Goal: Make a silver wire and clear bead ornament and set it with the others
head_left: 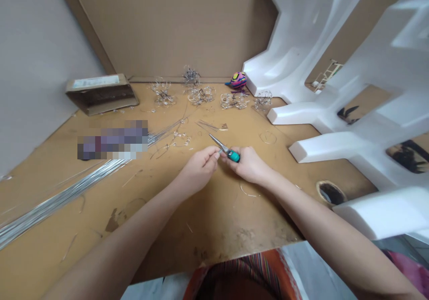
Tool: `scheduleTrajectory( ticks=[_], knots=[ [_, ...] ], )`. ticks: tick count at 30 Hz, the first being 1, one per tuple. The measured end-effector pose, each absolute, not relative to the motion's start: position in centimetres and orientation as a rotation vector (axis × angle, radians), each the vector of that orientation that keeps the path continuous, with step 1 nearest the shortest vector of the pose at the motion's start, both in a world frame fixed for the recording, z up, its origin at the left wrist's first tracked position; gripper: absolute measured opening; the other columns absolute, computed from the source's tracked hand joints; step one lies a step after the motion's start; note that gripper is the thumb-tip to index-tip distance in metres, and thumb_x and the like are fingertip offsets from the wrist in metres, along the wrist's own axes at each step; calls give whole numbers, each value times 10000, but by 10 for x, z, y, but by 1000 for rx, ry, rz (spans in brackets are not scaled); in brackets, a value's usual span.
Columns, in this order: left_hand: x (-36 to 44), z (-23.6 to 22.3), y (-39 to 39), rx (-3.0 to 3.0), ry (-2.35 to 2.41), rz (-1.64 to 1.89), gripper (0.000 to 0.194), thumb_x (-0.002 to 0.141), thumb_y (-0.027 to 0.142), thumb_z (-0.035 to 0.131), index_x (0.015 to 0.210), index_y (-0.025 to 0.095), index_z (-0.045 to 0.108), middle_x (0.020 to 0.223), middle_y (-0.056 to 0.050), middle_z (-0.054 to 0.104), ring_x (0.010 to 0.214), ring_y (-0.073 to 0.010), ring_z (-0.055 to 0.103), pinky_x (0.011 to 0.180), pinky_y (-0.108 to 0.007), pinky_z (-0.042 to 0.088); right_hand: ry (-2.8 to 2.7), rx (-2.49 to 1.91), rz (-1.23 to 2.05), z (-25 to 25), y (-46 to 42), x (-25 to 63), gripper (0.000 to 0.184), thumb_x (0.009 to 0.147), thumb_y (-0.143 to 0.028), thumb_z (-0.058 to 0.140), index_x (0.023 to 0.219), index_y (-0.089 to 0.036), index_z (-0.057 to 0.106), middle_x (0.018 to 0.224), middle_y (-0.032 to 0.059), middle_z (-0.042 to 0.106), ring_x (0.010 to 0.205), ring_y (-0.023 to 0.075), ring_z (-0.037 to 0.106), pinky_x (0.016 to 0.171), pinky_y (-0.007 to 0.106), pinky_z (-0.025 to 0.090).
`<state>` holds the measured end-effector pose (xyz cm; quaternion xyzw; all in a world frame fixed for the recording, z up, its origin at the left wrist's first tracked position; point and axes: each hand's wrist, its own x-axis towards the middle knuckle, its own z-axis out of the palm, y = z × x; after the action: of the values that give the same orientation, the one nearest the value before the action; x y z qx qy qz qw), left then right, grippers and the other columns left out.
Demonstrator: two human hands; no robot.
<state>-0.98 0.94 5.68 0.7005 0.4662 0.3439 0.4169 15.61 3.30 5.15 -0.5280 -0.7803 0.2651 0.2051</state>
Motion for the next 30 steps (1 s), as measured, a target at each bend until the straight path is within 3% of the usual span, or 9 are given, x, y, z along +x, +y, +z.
scheduleTrajectory(
  ticks=[8,11,15,21,26,30],
  knots=[
    [-16,59,12,1915,1203,824,235,863,292,326,713,185,472,527,52,427,509,-102,389,545,-228,314,-2211,-1505,572,50,33,153,276,788,-437,457,686,-191,532,558,-21,465,512,106,377,502,204,281],
    [-17,52,14,1858,1200,831,266,870,337,318,724,185,480,546,43,457,495,-100,401,519,-224,320,-2217,-1559,388,50,34,154,262,796,-425,452,697,-201,545,579,-3,512,511,116,404,513,217,278],
    [-15,39,17,1751,1152,836,276,868,385,329,812,183,509,561,40,487,472,-92,398,478,-208,311,-2286,-1586,438,53,37,160,286,785,-458,468,685,-203,549,577,6,531,508,120,418,497,217,269],
    [-9,34,16,1676,1124,841,281,871,402,332,919,188,508,529,60,459,444,-83,366,467,-198,299,-2309,-1596,491,56,37,164,304,781,-480,464,700,-202,556,593,23,556,515,125,442,490,219,263],
    [-8,42,14,1705,1125,836,266,880,370,343,804,175,505,488,65,399,472,-81,359,504,-199,310,-2299,-1560,510,54,35,162,351,797,-508,426,683,-202,556,606,34,572,519,128,455,497,225,272],
    [-11,45,15,1457,968,822,228,862,364,405,811,164,500,485,84,306,414,-55,238,414,-172,214,-2294,-1478,570,53,35,163,316,803,-464,439,694,-191,552,606,25,563,527,123,459,511,218,293]
  ],
)
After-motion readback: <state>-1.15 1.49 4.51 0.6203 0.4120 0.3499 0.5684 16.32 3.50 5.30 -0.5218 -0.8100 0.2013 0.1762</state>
